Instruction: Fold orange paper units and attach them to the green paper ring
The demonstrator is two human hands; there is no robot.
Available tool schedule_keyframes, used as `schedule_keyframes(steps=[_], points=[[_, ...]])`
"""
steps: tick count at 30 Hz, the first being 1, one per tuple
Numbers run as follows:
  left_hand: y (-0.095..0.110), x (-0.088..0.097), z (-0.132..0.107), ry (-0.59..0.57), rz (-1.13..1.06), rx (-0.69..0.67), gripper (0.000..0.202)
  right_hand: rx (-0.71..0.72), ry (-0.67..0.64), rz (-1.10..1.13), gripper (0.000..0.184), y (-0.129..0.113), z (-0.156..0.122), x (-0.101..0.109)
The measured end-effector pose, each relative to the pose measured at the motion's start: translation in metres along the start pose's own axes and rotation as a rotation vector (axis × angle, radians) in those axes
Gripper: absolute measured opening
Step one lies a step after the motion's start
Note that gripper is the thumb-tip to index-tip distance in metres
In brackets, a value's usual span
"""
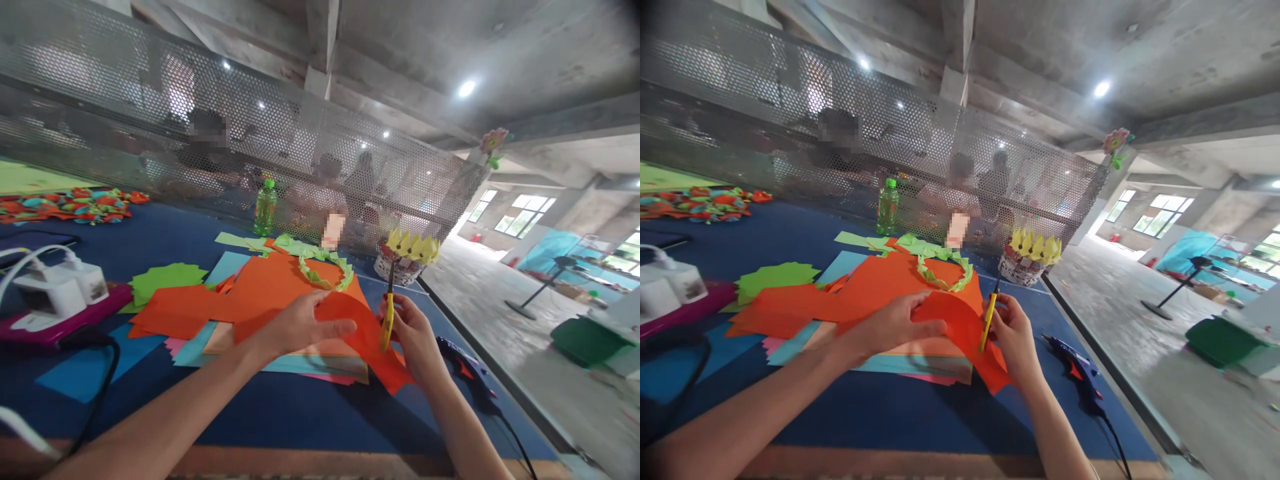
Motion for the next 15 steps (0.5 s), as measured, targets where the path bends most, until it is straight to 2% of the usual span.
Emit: schedule_keyframes(steps=[4, 7, 11, 15], points=[[-0.012, 0.007, 0.004, 0.075, 0.195, 0.070, 0.022, 0.017, -0.025, 0.020, 0.050, -0.003, 0.001, -0.002], [-0.015, 0.012, 0.005, 0.126, 0.257, 0.096, 0.023, 0.068, 0.007, 0.035, 0.049, -0.008, 0.002, 0.000], [-0.012, 0.012, 0.004, 0.134, 0.283, 0.091, 0.021, 0.130, 0.064, 0.025, 0.049, -0.014, 0.002, 0.005], [-0.011, 0.014, 0.003, 0.152, 0.306, 0.102, 0.022, 0.104, 0.054, -0.065, 0.051, -0.015, 0.000, 0.013]])
Point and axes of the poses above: each hand's wrist, its own z-axis towards the middle knuckle, its own x-axis out of the back of the hand, y = z × x, the point moved 6 cm from there along z, towards the middle knuckle, and after that the axes turned 15 degrees about -y, right-handed, at the moved point
